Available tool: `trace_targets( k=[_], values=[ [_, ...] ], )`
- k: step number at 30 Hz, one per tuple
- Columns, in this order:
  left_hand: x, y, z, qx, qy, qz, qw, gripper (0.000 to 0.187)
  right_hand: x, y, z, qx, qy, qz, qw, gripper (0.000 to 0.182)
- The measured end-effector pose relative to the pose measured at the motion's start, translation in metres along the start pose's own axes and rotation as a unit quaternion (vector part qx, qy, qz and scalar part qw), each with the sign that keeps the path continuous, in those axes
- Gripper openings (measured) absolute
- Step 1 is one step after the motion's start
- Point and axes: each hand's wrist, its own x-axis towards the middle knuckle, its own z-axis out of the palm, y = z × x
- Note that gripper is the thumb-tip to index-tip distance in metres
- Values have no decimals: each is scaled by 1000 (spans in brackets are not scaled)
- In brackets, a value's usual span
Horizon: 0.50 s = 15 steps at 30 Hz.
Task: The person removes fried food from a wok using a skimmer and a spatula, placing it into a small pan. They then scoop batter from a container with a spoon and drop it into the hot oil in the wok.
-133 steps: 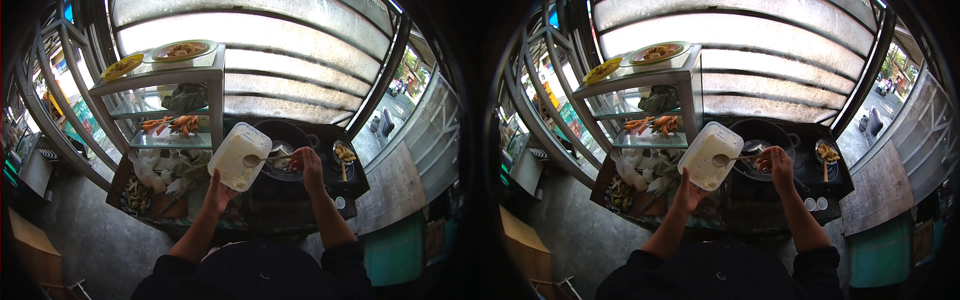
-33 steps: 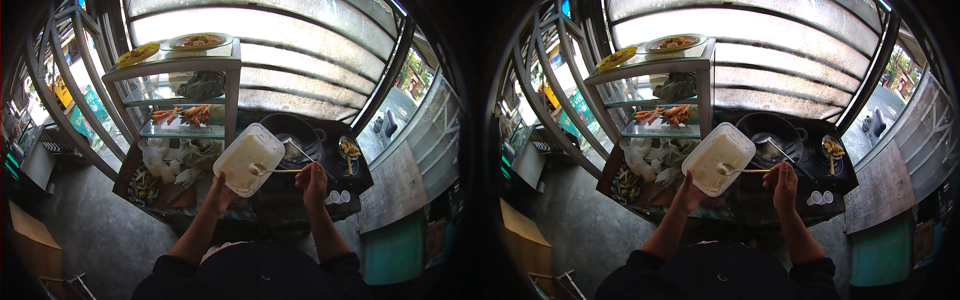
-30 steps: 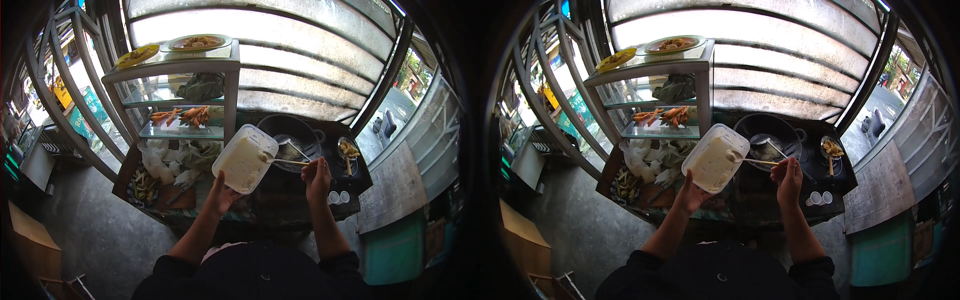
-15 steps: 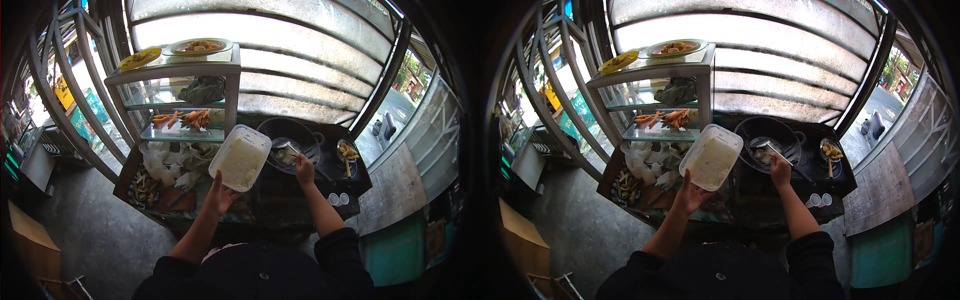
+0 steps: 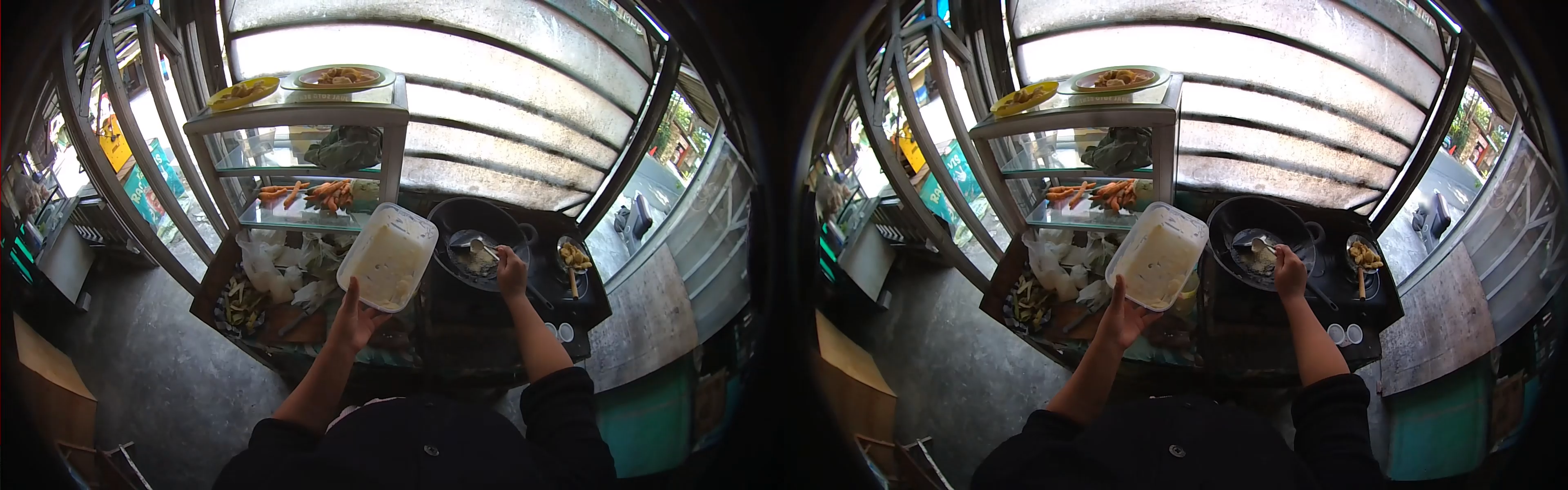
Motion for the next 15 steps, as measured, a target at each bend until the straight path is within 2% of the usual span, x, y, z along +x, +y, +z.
trace_targets(
  k=[9,12,14,15],
  values=[
    [1,-3,-2,-4,-2,-12,1000,88,20,-11,11,-6,-15,-35,999,19],
    [0,-2,-6,-4,7,-3,1000,88,25,-16,15,42,14,-30,999,25],
    [0,0,-8,1,15,-3,1000,89,30,-28,11,214,47,91,972,30],
    [1,-1,-10,0,17,-3,1000,89,33,-34,9,213,45,91,972,30]
  ],
)
